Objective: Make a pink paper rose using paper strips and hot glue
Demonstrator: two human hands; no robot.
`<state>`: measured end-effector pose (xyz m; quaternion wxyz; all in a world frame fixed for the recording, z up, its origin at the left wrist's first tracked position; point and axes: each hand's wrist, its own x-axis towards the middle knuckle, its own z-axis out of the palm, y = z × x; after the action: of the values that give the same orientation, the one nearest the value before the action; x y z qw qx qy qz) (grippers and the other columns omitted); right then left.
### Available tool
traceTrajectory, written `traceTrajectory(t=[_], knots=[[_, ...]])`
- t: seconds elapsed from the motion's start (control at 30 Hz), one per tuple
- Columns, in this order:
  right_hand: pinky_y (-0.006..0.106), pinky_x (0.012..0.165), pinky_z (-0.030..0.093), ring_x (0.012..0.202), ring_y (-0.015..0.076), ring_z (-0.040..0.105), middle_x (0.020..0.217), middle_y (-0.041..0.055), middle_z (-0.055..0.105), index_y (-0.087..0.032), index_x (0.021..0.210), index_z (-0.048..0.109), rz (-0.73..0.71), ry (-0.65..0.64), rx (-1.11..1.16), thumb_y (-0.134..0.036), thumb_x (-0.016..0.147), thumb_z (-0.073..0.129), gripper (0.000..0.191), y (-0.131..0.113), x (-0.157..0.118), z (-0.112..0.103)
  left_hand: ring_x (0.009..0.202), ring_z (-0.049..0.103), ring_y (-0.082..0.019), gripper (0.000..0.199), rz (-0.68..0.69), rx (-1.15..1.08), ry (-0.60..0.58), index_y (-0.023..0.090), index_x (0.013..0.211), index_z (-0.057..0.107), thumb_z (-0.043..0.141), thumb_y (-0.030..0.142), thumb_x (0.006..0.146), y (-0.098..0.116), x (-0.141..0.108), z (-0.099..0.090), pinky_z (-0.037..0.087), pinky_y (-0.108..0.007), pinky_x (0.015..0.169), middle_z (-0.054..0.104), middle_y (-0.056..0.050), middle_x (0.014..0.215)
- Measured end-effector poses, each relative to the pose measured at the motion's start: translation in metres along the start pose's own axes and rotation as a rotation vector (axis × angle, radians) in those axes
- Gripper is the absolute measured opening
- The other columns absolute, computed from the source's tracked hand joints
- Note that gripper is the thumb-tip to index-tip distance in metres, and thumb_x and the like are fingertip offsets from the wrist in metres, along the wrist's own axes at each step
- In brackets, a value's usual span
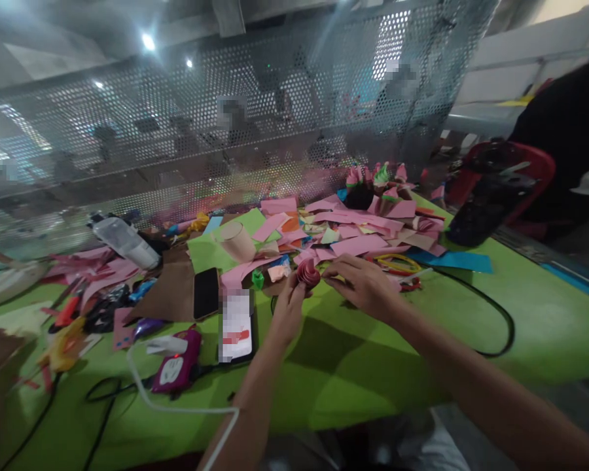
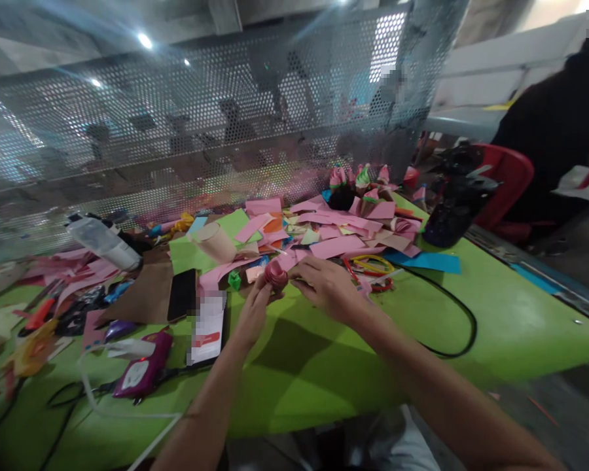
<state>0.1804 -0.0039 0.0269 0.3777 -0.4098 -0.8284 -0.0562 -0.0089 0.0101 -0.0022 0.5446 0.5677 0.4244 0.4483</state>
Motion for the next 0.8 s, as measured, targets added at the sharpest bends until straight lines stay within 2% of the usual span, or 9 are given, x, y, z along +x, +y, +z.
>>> traceTrajectory(t=[0.43, 0.57, 0.8], knots=[[0.03, 0.075, 0.052, 0.085, 0.02, 0.066, 0.089, 0.0072, 0.07, -0.018, 0.095, 0.065, -0.044, -0.015, 0.001, -0.019, 0.095, 0.056, 0.01, -0.005, 0.0, 0.004, 0.115, 0.062, -0.022, 0.037, 0.001, 0.052, -0.026, 0.02, 0.126, 0.058, 0.048, 0.034, 0.093, 0.004, -0.001, 0.001, 0.052, -0.034, 0.096, 0.064, -0.01, 0.128], [0.031, 0.073, 0.05, 0.081, 0.02, 0.066, 0.087, 0.0074, 0.07, -0.017, 0.091, 0.066, -0.088, 0.015, -0.048, -0.017, 0.094, 0.056, 0.01, -0.006, 0.001, 0.006, 0.114, 0.063, -0.021, 0.036, 0.011, 0.075, -0.027, 0.02, 0.125, 0.058, 0.048, 0.035, 0.094, 0.001, -0.001, 0.0, 0.051, -0.033, 0.096, 0.064, -0.009, 0.128], [0.03, 0.069, 0.047, 0.075, 0.019, 0.063, 0.083, 0.0069, 0.069, -0.018, 0.087, 0.065, -0.077, 0.043, -0.116, -0.019, 0.095, 0.053, 0.015, -0.006, -0.001, 0.011, 0.115, 0.062, -0.022, 0.033, 0.051, 0.113, -0.016, 0.02, 0.122, 0.06, 0.048, 0.033, 0.094, -0.009, 0.001, -0.002, 0.047, -0.037, 0.103, 0.065, -0.009, 0.125]])
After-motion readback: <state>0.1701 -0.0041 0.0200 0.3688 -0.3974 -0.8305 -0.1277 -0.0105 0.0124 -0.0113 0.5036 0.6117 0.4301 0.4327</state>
